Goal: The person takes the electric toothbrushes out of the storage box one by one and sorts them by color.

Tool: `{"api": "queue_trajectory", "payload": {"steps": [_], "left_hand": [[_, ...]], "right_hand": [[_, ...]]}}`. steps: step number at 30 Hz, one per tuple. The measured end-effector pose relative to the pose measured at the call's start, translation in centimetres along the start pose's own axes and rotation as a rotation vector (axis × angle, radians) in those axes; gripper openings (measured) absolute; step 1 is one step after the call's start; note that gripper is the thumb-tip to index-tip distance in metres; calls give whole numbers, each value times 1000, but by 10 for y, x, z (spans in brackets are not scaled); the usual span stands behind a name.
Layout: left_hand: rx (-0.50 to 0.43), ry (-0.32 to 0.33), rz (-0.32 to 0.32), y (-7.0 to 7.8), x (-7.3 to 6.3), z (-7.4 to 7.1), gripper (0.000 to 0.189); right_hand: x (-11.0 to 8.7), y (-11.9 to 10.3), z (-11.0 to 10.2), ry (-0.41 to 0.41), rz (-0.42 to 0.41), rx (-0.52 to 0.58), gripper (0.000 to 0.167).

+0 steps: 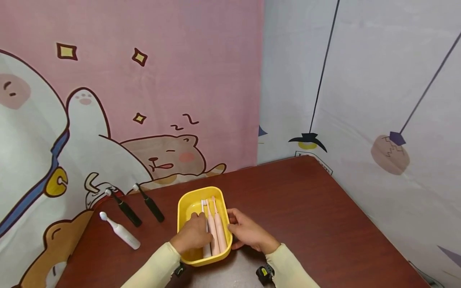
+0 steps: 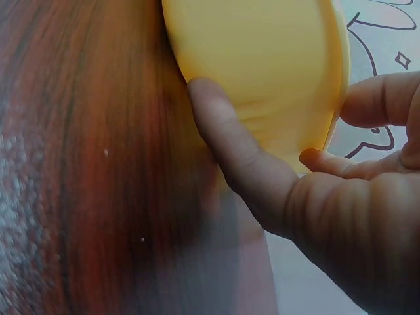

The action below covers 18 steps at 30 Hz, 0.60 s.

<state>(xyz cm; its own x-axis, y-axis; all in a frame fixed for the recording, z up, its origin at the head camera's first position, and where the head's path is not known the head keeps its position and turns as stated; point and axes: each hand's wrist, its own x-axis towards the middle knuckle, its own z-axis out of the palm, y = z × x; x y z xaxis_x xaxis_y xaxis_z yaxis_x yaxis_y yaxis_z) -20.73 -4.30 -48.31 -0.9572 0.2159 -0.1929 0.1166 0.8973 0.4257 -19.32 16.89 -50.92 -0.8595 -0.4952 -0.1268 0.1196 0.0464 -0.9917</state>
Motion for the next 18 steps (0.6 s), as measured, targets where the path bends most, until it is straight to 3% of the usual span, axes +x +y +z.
{"api": "queue_trajectory", "payload": {"steps": [6,18], "left_hand": [[-23,2,-25,1,1,1,75],[-33,-3,6,-3,0,0,75]], "right_hand": [[-1,-1,0,2,-6,-4,53],[1,0,0,2,1,-1,53]]}}
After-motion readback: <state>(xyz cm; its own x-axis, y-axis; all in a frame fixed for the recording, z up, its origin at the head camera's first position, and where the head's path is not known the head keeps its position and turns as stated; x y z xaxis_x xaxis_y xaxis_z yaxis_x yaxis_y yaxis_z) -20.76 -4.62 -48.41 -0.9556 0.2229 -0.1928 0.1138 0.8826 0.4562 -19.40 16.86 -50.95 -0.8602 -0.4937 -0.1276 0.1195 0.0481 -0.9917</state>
